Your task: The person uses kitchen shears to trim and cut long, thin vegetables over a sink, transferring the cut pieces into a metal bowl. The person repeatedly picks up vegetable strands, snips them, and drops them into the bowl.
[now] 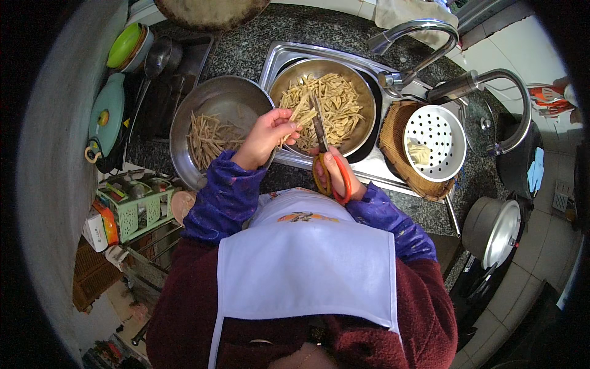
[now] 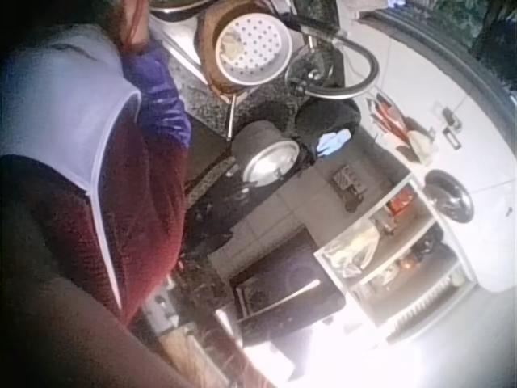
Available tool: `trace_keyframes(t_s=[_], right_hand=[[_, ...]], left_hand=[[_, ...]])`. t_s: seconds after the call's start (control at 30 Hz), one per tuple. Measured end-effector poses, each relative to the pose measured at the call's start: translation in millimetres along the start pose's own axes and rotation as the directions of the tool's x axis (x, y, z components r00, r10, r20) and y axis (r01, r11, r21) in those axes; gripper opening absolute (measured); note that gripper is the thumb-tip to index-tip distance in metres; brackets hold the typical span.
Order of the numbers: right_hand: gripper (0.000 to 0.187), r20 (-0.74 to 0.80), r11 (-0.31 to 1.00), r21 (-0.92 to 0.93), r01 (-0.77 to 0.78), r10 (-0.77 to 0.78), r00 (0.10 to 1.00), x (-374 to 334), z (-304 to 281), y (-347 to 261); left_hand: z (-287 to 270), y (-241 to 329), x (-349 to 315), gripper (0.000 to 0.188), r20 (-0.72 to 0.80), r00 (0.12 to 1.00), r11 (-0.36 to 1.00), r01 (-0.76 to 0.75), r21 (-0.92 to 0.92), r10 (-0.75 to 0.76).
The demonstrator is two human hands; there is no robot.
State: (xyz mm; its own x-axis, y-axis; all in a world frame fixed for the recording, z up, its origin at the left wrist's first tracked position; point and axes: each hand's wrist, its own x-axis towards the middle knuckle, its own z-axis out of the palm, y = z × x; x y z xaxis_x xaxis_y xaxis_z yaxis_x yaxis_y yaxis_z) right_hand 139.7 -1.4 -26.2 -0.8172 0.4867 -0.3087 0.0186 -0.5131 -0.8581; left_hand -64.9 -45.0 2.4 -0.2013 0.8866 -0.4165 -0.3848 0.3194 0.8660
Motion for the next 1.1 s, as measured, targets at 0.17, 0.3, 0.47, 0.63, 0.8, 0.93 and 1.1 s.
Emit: trace_keyframes(t_s=[0.17,0.3,0.47,0.63,0.8,0.93,1.1], right_hand=[[0.04,-0.103,0.998,-0.024,0.06,-0.062,0.993,-1,3,-1],[0.038,-0.165,0.998,0.057,0.004,0.006,0.986,-3,0,-10],[0.046,-0.037,0.987,-0.148,0.069,-0.075,0.996,4,-8,19],[0.047,-0.044,0.98,-0.198,0.024,-0.033,0.998,5,-3,12],[0.037,-0.165,0.99,-0.138,-0.003,-0.02,0.986,1,1,2],[0.032,-0.214,0.987,-0.153,0.043,-0.075,0.974,2,-1,4],[0.032,-0.228,0.981,-0.177,0.076,-0.116,0.967,6,-9,21]], left_hand=[[-4,-6,2,0.034,0.013,0.999,0.997,-0.029,-0.078,0.03],[-2,-5,5,0.031,-0.082,0.996,0.993,-0.054,-0.104,0.045],[9,3,11,0.024,-0.189,0.972,0.987,-0.153,-0.048,0.141],[20,-2,16,0.031,-0.162,0.974,0.987,-0.16,-0.003,0.157],[32,-3,19,0.021,-0.106,0.989,0.994,-0.101,0.035,0.104],[34,-1,22,0.019,-0.114,0.991,0.997,-0.073,-0.009,0.072],[36,2,23,0.019,-0.158,0.986,0.998,-0.06,0.008,0.061]])
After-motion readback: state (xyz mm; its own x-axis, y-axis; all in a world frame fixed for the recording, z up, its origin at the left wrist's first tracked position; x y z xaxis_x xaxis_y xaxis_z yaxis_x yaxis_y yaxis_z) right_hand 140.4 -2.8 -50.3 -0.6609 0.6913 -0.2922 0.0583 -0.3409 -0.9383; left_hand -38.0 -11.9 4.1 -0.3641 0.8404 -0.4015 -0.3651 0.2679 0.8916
